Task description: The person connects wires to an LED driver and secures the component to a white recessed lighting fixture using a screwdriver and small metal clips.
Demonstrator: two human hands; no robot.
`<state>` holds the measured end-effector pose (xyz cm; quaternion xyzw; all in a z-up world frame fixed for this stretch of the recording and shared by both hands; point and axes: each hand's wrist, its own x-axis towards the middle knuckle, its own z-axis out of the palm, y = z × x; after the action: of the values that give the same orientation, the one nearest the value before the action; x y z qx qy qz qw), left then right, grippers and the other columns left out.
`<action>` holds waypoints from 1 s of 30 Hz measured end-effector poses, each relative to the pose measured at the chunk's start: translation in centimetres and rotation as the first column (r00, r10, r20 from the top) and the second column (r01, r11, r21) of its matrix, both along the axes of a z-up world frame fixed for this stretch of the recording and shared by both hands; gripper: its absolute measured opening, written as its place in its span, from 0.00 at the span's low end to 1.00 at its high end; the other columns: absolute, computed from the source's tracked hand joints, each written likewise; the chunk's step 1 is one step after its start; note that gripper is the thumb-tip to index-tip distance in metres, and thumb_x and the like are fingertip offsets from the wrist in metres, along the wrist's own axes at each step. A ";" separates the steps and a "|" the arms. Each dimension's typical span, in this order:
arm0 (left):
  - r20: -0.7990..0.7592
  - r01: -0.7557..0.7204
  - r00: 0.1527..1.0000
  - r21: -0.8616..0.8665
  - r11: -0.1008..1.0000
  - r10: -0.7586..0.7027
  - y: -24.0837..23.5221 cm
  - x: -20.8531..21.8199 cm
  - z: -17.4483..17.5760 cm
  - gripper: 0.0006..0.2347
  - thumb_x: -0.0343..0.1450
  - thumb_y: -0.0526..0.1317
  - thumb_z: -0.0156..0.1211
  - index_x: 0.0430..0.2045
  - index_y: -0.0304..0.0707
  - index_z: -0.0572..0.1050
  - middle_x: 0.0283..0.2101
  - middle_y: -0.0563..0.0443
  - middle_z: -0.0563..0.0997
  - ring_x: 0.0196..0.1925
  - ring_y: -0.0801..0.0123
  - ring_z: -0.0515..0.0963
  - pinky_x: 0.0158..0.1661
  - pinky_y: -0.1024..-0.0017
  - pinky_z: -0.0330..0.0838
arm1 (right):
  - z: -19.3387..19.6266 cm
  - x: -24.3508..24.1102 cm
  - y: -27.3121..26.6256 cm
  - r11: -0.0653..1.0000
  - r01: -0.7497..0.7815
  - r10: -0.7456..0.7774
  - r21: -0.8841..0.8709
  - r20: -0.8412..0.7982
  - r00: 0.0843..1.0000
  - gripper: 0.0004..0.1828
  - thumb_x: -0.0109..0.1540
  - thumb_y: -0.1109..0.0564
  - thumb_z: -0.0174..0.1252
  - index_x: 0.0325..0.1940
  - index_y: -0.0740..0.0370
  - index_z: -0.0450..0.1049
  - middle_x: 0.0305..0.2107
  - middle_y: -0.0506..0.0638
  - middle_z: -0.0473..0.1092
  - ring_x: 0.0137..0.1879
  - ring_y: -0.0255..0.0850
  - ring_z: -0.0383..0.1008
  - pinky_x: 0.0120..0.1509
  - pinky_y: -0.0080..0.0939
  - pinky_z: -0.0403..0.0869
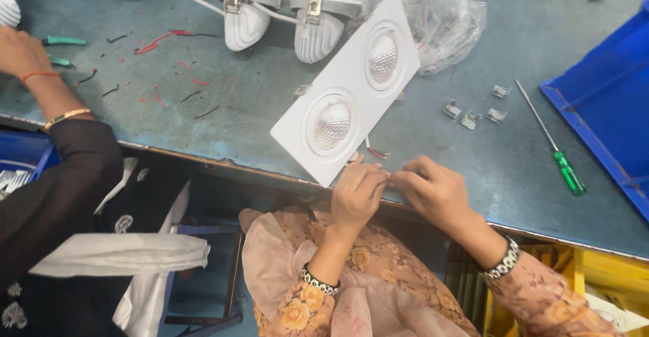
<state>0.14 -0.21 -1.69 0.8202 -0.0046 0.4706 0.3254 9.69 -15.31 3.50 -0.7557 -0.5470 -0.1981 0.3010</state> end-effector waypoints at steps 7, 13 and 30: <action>-0.004 0.018 1.000 0.001 1.000 -0.018 0.0 -0.1 0.6 0.08 0.66 0.30 0.69 0.35 0.37 0.78 0.38 0.49 0.81 0.44 0.56 0.82 0.58 0.52 0.76 | -0.1 0.4 0.3 1.000 -0.003 0.004 0.018 -0.081 0.997 0.08 0.57 0.58 0.67 0.37 0.59 0.75 0.35 0.50 0.71 0.37 0.50 0.75 0.39 0.48 0.73; -0.104 0.019 0.994 -0.008 1.000 -0.020 0.1 -0.4 1.4 0.06 0.69 0.31 0.66 0.37 0.35 0.79 0.38 0.47 0.80 0.43 0.52 0.80 0.56 0.55 0.76 | -0.9 0.2 0.6 0.997 0.077 -0.079 -0.020 -0.108 0.991 0.08 0.58 0.56 0.66 0.37 0.59 0.75 0.35 0.51 0.71 0.37 0.52 0.73 0.41 0.51 0.71; -0.154 -0.025 0.988 -0.071 0.997 0.014 0.1 -0.4 1.0 0.06 0.69 0.32 0.64 0.36 0.35 0.76 0.43 0.41 0.79 0.45 0.48 0.81 0.44 0.57 0.75 | 10.9 6.3 -17.3 0.878 0.463 -0.475 0.119 0.117 0.872 0.06 0.65 0.60 0.68 0.43 0.61 0.77 0.39 0.54 0.74 0.41 0.44 0.75 0.45 0.40 0.74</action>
<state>-0.30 -0.11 -0.68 0.8416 0.0456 0.4090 0.3498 15.98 -32.58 14.42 -0.8358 -0.3582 -0.3424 0.2366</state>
